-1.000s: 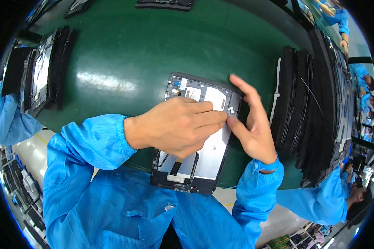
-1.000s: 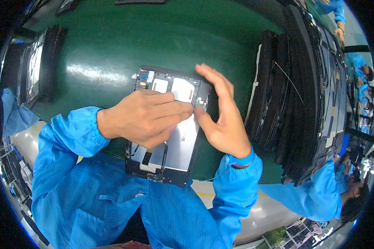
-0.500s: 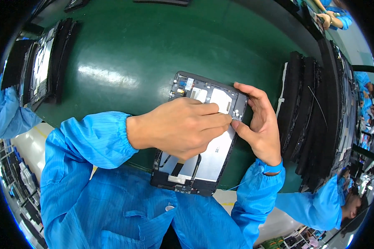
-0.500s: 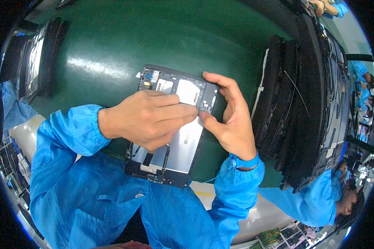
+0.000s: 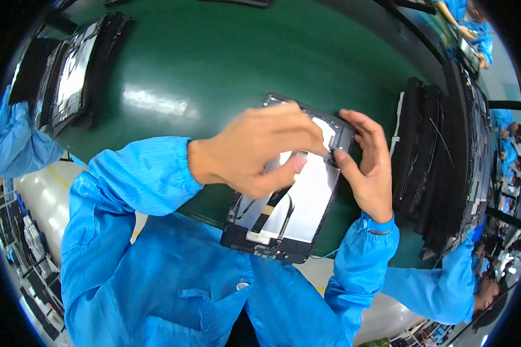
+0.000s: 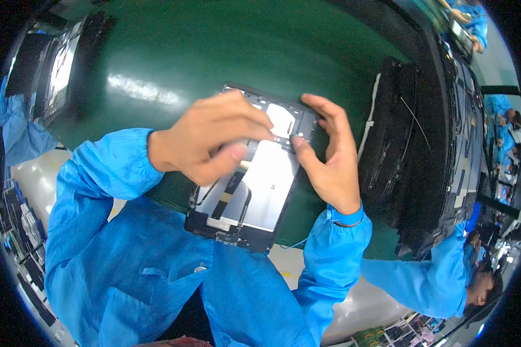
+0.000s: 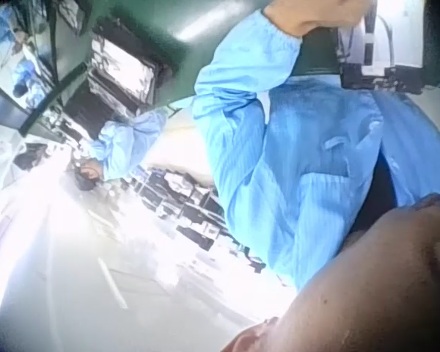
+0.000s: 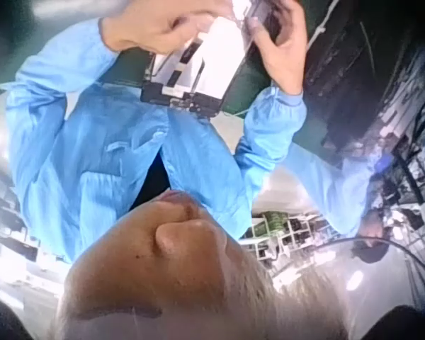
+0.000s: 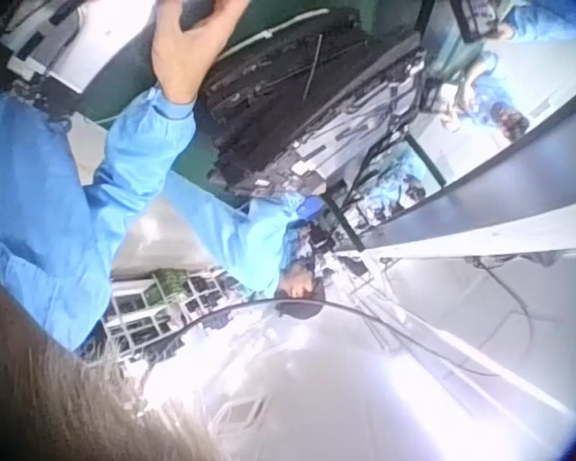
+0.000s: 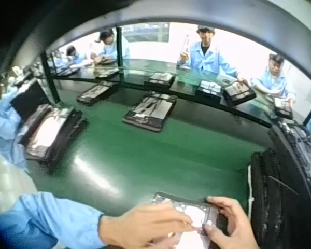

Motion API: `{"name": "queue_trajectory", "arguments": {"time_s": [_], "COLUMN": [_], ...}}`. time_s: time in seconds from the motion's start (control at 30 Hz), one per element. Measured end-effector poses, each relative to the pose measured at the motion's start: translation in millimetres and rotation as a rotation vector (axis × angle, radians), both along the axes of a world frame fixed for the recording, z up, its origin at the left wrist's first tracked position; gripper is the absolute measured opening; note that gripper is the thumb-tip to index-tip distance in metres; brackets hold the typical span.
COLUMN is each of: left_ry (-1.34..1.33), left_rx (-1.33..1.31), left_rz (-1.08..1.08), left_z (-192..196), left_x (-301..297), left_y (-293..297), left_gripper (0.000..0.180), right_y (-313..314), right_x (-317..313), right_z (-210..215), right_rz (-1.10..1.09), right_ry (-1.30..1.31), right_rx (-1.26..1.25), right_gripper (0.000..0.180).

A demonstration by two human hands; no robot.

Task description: The person assembles tablet devices by connecting ribbon cables and securing internal components onto the chassis by hand, then placing each tablet onto the upper conveyor rack and picking up the next unit.

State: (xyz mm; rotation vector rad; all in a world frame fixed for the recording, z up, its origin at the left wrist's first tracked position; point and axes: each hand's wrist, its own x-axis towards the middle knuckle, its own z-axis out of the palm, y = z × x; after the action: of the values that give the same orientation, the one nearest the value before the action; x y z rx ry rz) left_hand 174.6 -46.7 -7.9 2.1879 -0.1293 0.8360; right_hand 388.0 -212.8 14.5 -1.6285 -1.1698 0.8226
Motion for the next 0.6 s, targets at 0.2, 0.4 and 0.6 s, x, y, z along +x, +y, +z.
{"name": "queue_trajectory", "arguments": {"time_s": [0.2, 0.4, 0.6], "left_ry": [-0.061, -0.081, -0.127], "left_rx": [0.160, 0.419, 0.401], "left_rz": [0.170, -0.089, -0.112], "left_z": [-1.7, -8.3, -9.6], "left_x": [-81.6, -114.8, -115.8], "left_y": [14.8, -5.8, -9.8], "left_gripper": [0.027, 0.025, 0.023], "right_y": [7.9, 24.7, 25.7], "right_x": [-41.8, -86.3, -93.4], "right_z": [29.7, 27.4, 25.2], "right_rz": [0.164, 0.506, 0.580], "right_ry": [-0.625, -0.538, -0.626], "right_rx": [0.244, 0.101, 0.163], "right_gripper": [0.030, 0.019, 0.019]}}
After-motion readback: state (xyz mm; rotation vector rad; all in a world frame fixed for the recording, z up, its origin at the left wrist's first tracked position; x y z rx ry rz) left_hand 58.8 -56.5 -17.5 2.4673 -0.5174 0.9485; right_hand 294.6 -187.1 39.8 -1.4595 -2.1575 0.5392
